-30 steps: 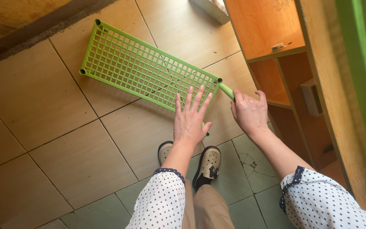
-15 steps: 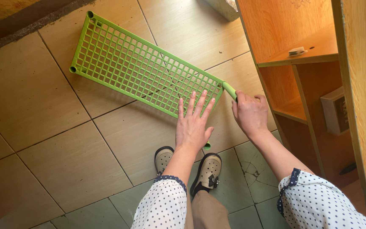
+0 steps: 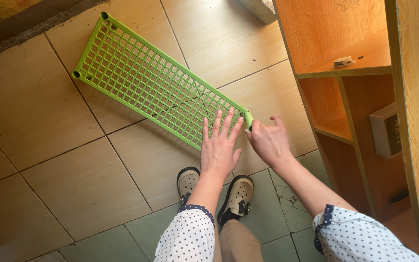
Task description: The person assembles a green plastic storage shelf by inserting green plastic rods into the holes of a grid panel. The person repeatedly picks up rods and inserts them into the panel, working on the floor and on a wooden table.
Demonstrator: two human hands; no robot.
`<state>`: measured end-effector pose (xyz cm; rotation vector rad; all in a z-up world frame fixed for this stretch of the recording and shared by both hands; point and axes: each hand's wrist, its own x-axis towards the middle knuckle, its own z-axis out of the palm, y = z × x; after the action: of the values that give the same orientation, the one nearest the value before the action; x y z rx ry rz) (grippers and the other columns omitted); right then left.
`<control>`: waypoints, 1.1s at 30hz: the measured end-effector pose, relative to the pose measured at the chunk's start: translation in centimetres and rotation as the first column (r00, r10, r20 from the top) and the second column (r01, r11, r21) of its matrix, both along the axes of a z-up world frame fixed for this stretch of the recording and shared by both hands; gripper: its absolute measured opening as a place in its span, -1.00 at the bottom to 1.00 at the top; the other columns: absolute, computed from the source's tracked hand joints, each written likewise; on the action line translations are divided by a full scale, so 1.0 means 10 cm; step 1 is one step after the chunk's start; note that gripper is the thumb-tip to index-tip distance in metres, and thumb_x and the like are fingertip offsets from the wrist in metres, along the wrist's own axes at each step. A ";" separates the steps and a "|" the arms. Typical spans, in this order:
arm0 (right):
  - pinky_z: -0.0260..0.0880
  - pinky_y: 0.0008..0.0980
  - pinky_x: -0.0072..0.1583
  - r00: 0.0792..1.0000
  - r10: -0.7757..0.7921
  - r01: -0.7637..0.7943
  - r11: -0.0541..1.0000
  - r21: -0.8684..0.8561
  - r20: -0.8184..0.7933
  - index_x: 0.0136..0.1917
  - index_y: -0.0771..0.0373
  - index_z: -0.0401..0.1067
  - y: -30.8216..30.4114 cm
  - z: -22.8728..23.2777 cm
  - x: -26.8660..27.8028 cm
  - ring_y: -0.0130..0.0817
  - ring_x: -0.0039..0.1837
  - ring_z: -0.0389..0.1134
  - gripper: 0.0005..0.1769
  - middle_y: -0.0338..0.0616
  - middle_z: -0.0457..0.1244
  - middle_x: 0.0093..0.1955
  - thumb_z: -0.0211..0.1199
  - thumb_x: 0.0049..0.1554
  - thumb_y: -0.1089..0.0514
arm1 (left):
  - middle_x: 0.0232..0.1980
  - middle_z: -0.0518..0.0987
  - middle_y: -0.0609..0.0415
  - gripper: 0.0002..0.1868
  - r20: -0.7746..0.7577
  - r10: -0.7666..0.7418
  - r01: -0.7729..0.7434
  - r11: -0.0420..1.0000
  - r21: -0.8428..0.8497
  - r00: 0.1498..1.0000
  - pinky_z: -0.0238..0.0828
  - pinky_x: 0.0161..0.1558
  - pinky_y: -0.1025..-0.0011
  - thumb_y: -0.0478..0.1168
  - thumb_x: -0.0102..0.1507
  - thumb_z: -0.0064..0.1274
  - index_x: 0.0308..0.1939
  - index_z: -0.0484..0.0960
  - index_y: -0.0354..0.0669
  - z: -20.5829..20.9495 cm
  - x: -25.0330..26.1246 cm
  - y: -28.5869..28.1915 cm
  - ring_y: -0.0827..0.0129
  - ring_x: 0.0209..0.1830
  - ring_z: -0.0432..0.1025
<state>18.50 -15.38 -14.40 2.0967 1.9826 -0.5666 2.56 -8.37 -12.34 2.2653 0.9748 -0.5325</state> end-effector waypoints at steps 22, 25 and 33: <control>0.23 -0.14 0.39 0.930 0.274 -0.233 0.955 -0.185 0.243 0.06 0.29 0.42 0.07 -0.07 0.25 -0.26 -0.28 0.42 -0.77 -0.08 0.35 -0.25 0.14 0.10 0.27 | 0.67 -0.13 0.15 -0.02 0.002 0.034 -0.034 0.999 -0.002 0.999 -0.40 0.57 -0.09 0.13 0.16 0.20 0.58 0.03 0.26 0.01 -0.13 -0.01 0.16 0.67 -0.23; 0.20 -0.14 0.43 0.939 0.243 -0.205 0.964 -0.171 0.244 0.00 0.31 0.42 0.10 -0.14 0.21 -0.23 -0.26 0.43 -0.84 -0.04 0.35 -0.27 0.13 0.13 0.27 | 0.67 -0.14 0.14 -0.02 0.002 0.041 -0.041 0.999 -0.002 0.999 -0.40 0.56 -0.09 0.12 0.15 0.21 0.58 0.05 0.26 0.02 -0.15 0.00 0.15 0.66 -0.22; 0.11 -0.13 0.47 0.986 -0.043 0.054 0.996 -0.065 0.164 -0.08 0.35 0.44 0.03 -0.17 0.10 -0.14 -0.31 0.42 -0.77 0.06 0.35 -0.28 0.19 0.24 0.11 | 0.68 -0.14 0.15 -0.05 0.003 0.058 -0.058 0.998 0.014 0.998 -0.38 0.57 -0.09 0.13 0.15 0.20 0.56 0.09 0.25 0.01 -0.19 0.01 0.16 0.66 -0.22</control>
<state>19.47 -15.09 -16.12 2.0833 1.8024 -0.4496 0.62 -8.27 -12.24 2.2422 1.0425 -0.4988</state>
